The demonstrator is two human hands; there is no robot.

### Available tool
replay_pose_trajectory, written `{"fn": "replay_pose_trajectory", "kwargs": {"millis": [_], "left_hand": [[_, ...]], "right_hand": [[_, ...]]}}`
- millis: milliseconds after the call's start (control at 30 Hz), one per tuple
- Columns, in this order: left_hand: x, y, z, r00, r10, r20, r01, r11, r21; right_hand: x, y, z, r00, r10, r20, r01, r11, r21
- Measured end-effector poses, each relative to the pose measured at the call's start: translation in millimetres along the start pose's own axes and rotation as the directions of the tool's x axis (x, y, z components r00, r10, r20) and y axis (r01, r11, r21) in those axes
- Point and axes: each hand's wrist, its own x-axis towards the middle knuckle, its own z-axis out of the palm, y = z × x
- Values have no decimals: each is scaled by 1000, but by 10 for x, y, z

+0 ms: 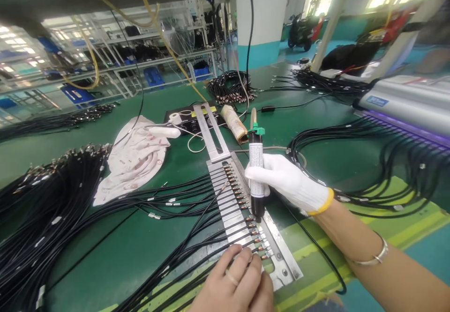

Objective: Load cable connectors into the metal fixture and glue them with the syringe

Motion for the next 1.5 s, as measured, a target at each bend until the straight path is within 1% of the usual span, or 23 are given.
{"fn": "replay_pose_trajectory", "kwargs": {"millis": [167,333,433,600,800,900,1067,1300,1500], "left_hand": [[-4,-36,-7,999,30,25,-30,1000,-2],[-10,-39,10,998,52,39,-51,999,-13],[-4,-38,16,998,52,27,-52,999,-6],[11,-34,26,999,40,4,-40,999,-13],[9,-15,40,999,34,-7,-34,999,-22],[11,-11,38,1000,26,-12,-26,999,-21],[1,3,34,1000,28,-1,-28,1000,-13],[3,3,34,1000,27,6,-27,999,-17],[-22,2,44,999,35,16,-35,999,-7]], "right_hand": [[13,11,2,999,-5,39,7,999,-53],[29,52,1,998,-13,55,14,1000,-15],[34,81,-13,998,-25,64,26,1000,-18],[22,95,-34,999,-24,30,25,999,-36],[-12,74,-22,998,-17,54,19,999,-30],[-14,72,-17,999,-18,37,19,999,-35],[-16,60,-9,1000,-11,18,12,998,-63],[-15,47,0,1000,-8,-14,8,999,-33],[-1,64,-12,1000,-14,-9,13,999,-45]]}}
